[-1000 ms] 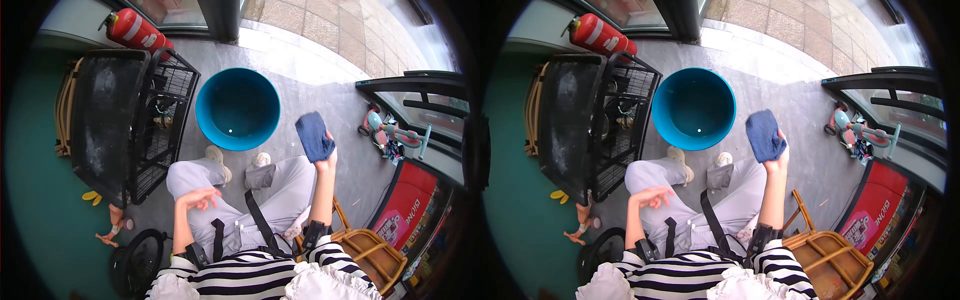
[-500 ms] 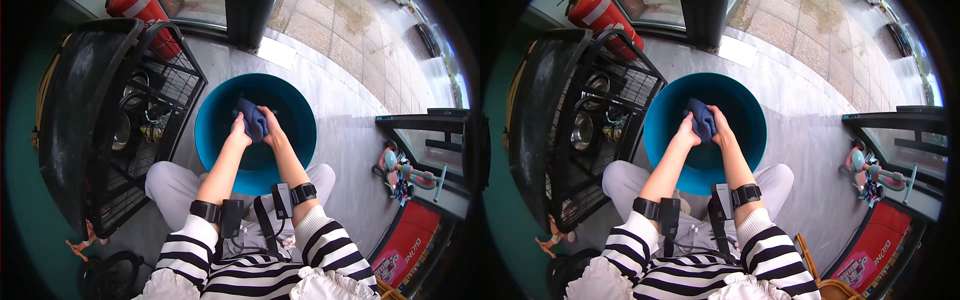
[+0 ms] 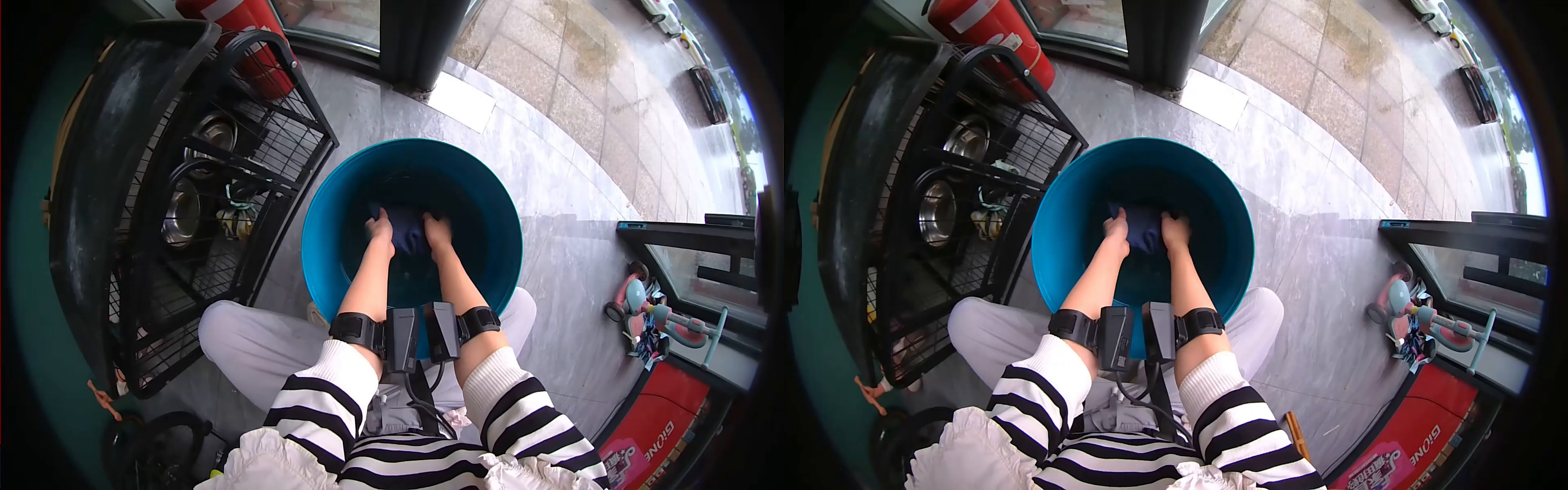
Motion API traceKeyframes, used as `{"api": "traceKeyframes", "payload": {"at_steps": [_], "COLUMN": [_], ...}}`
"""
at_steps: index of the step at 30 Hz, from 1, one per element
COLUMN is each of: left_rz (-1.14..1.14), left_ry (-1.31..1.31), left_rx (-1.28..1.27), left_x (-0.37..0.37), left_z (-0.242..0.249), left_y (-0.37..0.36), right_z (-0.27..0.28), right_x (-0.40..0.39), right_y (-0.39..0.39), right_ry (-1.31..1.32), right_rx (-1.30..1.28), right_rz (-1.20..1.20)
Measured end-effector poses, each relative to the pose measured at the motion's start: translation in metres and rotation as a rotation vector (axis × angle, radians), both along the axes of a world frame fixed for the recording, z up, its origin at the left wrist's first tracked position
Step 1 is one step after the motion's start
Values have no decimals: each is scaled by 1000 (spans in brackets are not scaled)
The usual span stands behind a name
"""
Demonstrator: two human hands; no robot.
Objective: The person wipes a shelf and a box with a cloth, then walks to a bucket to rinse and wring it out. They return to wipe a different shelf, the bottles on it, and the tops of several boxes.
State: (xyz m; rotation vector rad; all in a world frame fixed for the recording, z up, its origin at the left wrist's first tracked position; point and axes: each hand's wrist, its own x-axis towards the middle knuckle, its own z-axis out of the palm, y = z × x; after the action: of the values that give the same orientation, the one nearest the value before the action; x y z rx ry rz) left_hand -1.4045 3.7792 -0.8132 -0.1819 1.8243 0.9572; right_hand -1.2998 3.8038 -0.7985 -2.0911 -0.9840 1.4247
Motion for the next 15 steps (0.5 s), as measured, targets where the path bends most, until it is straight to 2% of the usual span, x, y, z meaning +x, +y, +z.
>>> {"api": "traceKeyframes", "payload": {"at_steps": [2, 5, 7, 8, 9, 10, 12, 13, 15], "left_rz": [8, 0, -190, -208, -359, -415, -548, -546, -781], "left_ry": [-46, -172, 124, 199, 154, 165, 227, 229, 280], "left_rx": [54, 67, 36, 19, -83, -55, -66, -59, -42], "left_x": [-3, -3, 9, 19, 21, 23, 26, 24, 18], "left_z": [-8, -26, -38, 5, 30, 13, -4, -8, -19], "left_y": [-4, -6, -7, -4, 0, 1, 3, 5, 5], "right_z": [-6, -25, -29, -34, -42, -46, -43, -44, -56], "right_x": [4, 10, 5, 2, -1, -3, -5, -4, -1], "right_y": [-2, -4, -4, -5, -6, -5, -2, -3, -6], "right_ry": [-69, 45, 54, 58, 63, 69, 129, 182, 224], "right_rx": [-66, -141, -283, -275, -158, -38, -35, -52, -49], "right_rz": [-29, 70, 193, 196, 226, 256, 255, 250, 265]}}
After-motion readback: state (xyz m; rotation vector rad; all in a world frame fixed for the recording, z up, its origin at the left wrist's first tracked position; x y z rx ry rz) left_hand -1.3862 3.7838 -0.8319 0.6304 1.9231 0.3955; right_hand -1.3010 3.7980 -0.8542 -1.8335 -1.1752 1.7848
